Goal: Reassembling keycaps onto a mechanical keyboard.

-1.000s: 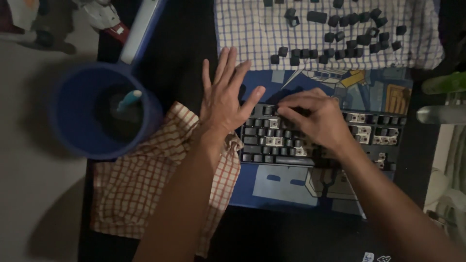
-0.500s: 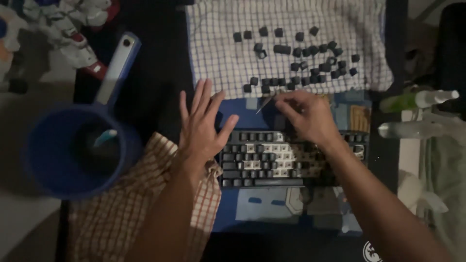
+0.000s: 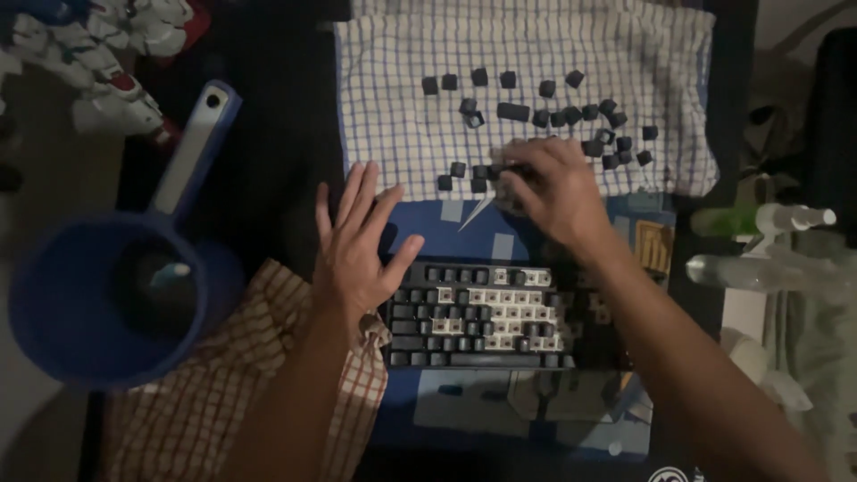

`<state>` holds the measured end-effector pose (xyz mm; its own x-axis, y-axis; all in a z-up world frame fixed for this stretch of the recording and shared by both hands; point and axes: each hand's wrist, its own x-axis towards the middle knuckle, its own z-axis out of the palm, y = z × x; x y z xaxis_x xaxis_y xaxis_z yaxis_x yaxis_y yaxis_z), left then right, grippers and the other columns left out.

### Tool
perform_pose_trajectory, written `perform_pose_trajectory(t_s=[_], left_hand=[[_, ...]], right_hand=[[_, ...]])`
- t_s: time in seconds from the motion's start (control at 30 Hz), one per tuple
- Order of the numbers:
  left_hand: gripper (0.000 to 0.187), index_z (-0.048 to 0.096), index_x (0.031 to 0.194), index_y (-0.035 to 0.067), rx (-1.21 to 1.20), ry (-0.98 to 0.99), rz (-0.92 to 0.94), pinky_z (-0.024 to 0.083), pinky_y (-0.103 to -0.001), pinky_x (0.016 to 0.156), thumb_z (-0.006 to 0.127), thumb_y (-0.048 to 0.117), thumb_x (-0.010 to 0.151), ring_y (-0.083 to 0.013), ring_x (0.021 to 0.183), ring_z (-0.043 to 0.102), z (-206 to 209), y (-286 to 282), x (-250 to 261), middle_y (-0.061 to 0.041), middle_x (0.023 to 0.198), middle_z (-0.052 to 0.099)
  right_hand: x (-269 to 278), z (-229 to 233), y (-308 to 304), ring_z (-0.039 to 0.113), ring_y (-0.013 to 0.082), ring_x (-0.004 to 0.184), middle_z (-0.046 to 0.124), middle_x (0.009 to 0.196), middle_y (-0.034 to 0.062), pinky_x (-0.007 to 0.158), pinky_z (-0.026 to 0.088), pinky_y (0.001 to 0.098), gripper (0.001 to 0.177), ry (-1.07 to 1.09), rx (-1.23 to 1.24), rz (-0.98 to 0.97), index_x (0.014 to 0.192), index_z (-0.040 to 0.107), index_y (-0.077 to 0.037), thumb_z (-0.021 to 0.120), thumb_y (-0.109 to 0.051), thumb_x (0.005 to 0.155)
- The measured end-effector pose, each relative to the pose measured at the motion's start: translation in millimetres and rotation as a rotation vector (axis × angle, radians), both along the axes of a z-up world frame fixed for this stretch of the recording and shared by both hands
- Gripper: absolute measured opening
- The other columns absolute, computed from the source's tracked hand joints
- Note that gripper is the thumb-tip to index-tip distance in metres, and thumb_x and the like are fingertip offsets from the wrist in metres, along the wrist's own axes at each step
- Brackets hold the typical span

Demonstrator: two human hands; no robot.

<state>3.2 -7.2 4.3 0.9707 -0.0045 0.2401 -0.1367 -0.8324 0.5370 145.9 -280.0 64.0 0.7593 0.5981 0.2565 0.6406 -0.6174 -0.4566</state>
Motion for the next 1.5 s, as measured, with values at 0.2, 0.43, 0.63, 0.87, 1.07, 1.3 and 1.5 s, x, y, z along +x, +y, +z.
perform_pose_trajectory(t_s=[0.2,0.43,0.63,0.87,1.07,1.3,1.5], left_hand=[[0.06,0.059,0.145,0.011,-0.037,-0.011,0.008,0.015,-0.067,0.129,0.058,0.056,0.104,-0.0331,0.16,0.027,7,-3,1,-0.015,0.168,0.033],[0.058,0.06,0.145,0.01,-0.013,-0.004,0.002,0.016,-0.066,0.128,0.06,0.052,0.104,-0.0348,0.158,0.028,13,-2,2,-0.017,0.168,0.034],[0.056,0.06,0.147,0.01,-0.012,0.01,-0.014,0.016,-0.065,0.129,0.061,0.047,0.105,-0.0341,0.16,0.028,10,-1,4,-0.018,0.169,0.035],[0.058,0.057,0.148,0.013,0.088,0.067,-0.004,0.013,-0.063,0.126,0.057,0.048,0.103,-0.0351,0.158,0.024,16,-1,7,-0.018,0.169,0.029],[0.057,0.054,0.153,0.015,0.132,-0.011,-0.038,0.015,-0.064,0.131,0.053,0.051,0.109,-0.033,0.161,0.023,-1,4,3,-0.015,0.172,0.027],[0.06,0.052,0.152,0.018,0.102,-0.007,-0.027,0.015,-0.066,0.127,0.045,0.058,0.108,-0.032,0.159,0.023,4,2,6,-0.015,0.17,0.027],[0.058,0.052,0.154,0.017,0.096,-0.027,-0.054,0.014,-0.067,0.13,0.047,0.056,0.11,-0.0335,0.161,0.023,-2,4,3,-0.015,0.171,0.029]], right_hand=[[2,-6,38,0.06,0.0287,0.104,0.07,0.114,0.0085,0.091,0.05,0.043,0.031,-0.017,0.0,0.099,0.117,0.076,-0.009,0.084,-0.019,0.089],[-4,-6,45,0.059,0.027,0.099,0.069,0.113,0.0041,0.085,0.042,0.0452,0.029,-0.019,-0.121,0.038,0.119,0.077,-0.012,0.082,-0.02,0.092],[3,11,2,0.062,0.0309,0.106,0.07,0.121,0.008,0.094,0.049,0.0445,0.031,-0.091,0.006,0.018,0.123,0.075,-0.008,0.08,-0.014,0.093],[48,-7,-68,0.064,0.0374,0.105,0.072,0.115,0.0171,0.092,0.053,0.0468,0.027,-0.07,-0.042,-0.248,0.122,0.073,-0.003,0.077,-0.007,0.096],[80,-12,-77,0.063,0.0372,0.102,0.069,0.11,0.019,0.091,0.052,0.0468,0.032,-0.013,-0.017,-0.224,0.123,0.074,-0.001,0.08,-0.007,0.092],[83,-7,-83,0.074,0.0211,0.093,0.075,0.114,0.0112,0.08,0.062,0.0335,0.024,0.236,-0.051,-0.246,0.121,0.075,-0.007,0.075,-0.014,0.099],[50,32,-90,0.075,0.0189,0.096,0.078,0.113,0.0114,0.079,0.063,0.0317,0.027,0.153,0.056,-0.095,0.12,0.076,-0.008,0.081,-0.021,0.096]])
